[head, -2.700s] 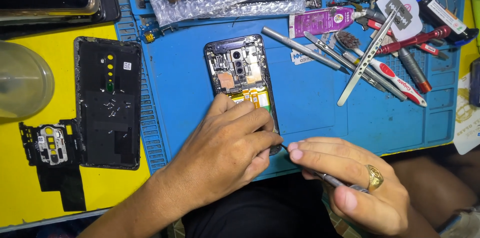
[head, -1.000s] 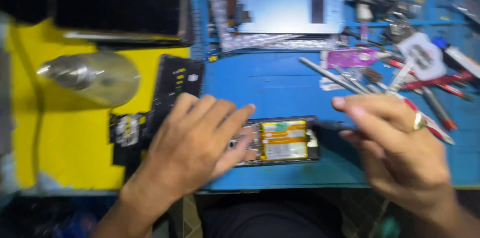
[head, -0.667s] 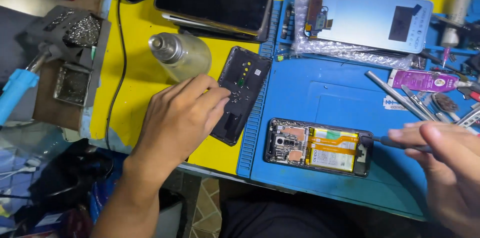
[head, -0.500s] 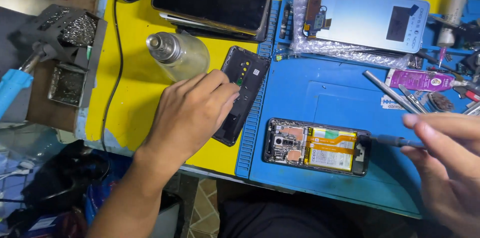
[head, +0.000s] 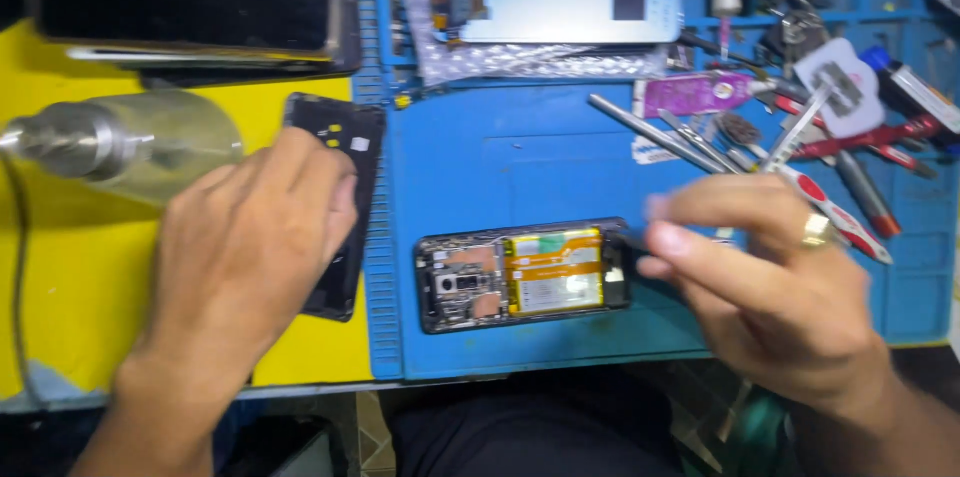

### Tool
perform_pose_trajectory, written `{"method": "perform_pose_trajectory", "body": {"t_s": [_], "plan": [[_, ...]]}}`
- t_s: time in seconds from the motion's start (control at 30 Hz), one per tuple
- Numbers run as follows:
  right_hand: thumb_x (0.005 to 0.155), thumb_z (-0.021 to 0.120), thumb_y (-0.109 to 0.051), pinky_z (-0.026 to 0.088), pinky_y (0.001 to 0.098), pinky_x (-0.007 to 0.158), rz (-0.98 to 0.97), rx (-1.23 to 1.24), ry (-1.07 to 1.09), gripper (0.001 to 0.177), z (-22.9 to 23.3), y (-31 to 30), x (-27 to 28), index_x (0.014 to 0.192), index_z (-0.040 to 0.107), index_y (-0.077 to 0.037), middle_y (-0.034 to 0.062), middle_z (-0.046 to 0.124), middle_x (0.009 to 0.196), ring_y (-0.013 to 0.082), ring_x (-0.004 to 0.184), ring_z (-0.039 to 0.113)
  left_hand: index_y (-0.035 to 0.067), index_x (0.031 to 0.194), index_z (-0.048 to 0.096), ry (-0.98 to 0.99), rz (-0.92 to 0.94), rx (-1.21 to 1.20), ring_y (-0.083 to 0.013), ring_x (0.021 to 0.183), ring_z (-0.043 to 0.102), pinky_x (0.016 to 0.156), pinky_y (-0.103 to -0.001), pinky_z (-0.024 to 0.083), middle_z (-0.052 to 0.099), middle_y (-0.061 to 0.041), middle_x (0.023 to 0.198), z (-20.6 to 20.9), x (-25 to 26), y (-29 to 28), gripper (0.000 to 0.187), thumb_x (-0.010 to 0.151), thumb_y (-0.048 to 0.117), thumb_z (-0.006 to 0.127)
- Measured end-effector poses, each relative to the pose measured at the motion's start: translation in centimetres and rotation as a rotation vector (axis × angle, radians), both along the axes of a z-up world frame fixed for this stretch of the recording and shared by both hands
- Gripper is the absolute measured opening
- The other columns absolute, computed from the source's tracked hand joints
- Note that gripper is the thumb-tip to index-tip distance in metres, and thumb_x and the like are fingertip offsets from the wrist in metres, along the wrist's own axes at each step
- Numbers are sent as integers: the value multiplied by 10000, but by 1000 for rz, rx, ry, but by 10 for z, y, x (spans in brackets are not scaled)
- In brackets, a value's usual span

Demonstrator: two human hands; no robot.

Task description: Disassembling a mobile phone by removing internal screws and components on a repair mat.

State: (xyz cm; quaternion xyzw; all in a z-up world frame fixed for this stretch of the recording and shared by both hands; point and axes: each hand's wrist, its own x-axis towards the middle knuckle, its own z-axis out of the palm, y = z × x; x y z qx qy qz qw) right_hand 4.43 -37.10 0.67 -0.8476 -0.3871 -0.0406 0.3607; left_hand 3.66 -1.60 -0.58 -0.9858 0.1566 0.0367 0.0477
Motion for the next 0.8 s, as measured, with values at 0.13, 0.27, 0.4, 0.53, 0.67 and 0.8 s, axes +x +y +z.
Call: {"method": "perform_pose_trajectory", "body": {"t_s": [0.13, 0.27, 0.4, 0.53, 0.67, 0.8], "plan": [[1014, 448, 190, 647, 391, 900, 36, 99, 20, 329, -7, 3, 1, 1304, 523, 54, 260, 679, 1143, 347, 984, 757, 148, 1080, 576, -133, 8, -87, -282, 750, 677, 590, -455, 575, 581, -49, 1031, -2, 4, -24, 101, 1088, 241, 616], [1029, 525, 183, 618, 381, 891, 72, 67, -14, 381, -12, 2, 3, 1364, 495, 3, 181, 649, 1096, 309, 990, 725, 142, 986, 556, 138, -68, -435, -313, 658, 633, 529, -535, 544, 542, -73, 960, -2, 15, -63, 189, 1038, 323, 570], [1018, 580, 171, 635, 389, 934, 18, 110, -15, 371, -15, 3, 0, 1350, 478, 37, 252, 722, 1112, 330, 992, 776, 119, 821, 664, 51, -406, -702, -307, 723, 602, 542, -484, 470, 540, -51, 827, -16, 27, -96, 236, 925, 271, 810], [1066, 614, 154, 649, 430, 1010, -29, 172, -24, 592, -21, -9, -9, 1542, 358, -86, 230, 731, 1153, 332, 1086, 790, 124, 843, 718, 180, -436, -734, -327, 813, 609, 557, -531, 466, 599, -40, 889, -28, 44, -119, 156, 858, 235, 827], [1064, 635, 151, 653, 426, 977, -34, 229, -64, 691, -19, -13, -9, 1599, 290, -116, 263, 694, 1171, 340, 1048, 770, 161, 849, 774, 253, -445, -784, -287, 787, 634, 505, -498, 461, 614, -2, 846, -33, 51, -132, 26, 847, 186, 776], [1074, 638, 127, 660, 416, 985, -30, 228, -59, 700, -19, -18, -8, 1610, 276, -143, 247, 699, 1179, 330, 1062, 778, 176, 872, 792, 284, -390, -828, -239, 742, 643, 482, -464, 461, 636, 35, 826, -34, 54, -137, 65, 820, 203, 820]]}}
